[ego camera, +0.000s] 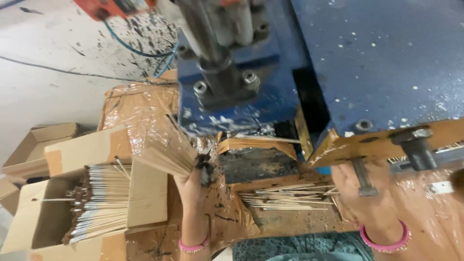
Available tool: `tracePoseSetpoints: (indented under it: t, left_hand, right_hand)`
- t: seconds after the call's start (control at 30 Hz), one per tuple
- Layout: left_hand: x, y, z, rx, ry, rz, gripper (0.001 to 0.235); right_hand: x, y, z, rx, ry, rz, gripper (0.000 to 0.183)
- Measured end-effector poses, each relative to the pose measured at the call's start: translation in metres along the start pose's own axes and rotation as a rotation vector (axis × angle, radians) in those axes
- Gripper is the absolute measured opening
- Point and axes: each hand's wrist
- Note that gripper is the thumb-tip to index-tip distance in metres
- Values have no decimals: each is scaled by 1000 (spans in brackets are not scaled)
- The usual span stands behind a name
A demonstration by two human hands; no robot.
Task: Using a machine to produce incense sticks by feeding raw sticks and removing coated ones.
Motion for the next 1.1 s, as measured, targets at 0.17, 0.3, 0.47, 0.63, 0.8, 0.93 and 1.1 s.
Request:
tracePoseSetpoints:
  t: [0.17, 0.3, 0.47, 0.63, 0.8, 0.93, 1.1]
  left_hand:
    - [-49, 61, -51, 73, -13, 113, 14]
    - [-71, 71, -85, 146, 197, -80, 16]
    - [-43, 1, -4, 555, -241, -767, 19]
    - [20, 46, 15, 138, -106, -519, 21]
    - [82, 47, -5, -67, -86, -341, 22]
    - [92, 13, -12, -26, 159, -113, 40]
    - [90, 1, -11, -6, 153, -185, 41]
  right_hand:
    - [-59, 2, 38, 534, -769, 88, 33]
    - [-72, -13, 7, 729, -787, -109, 27]
    - [-22, -8, -42, 1529, -288, -296, 43]
    - [43, -31, -52, 1787, -32, -240, 38]
    - [72, -98, -77, 620, 265, 207, 28]
    - [46, -147, -64, 766, -4, -29, 29]
    - [61, -118, -62, 672, 51, -8, 28]
Point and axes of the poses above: each hand's wrist, its own x-axis towards the middle knuckle, its own y-axis out of the back of the hand, z = x × y, and after that the axes turned 2 degrees about -z, right-handed
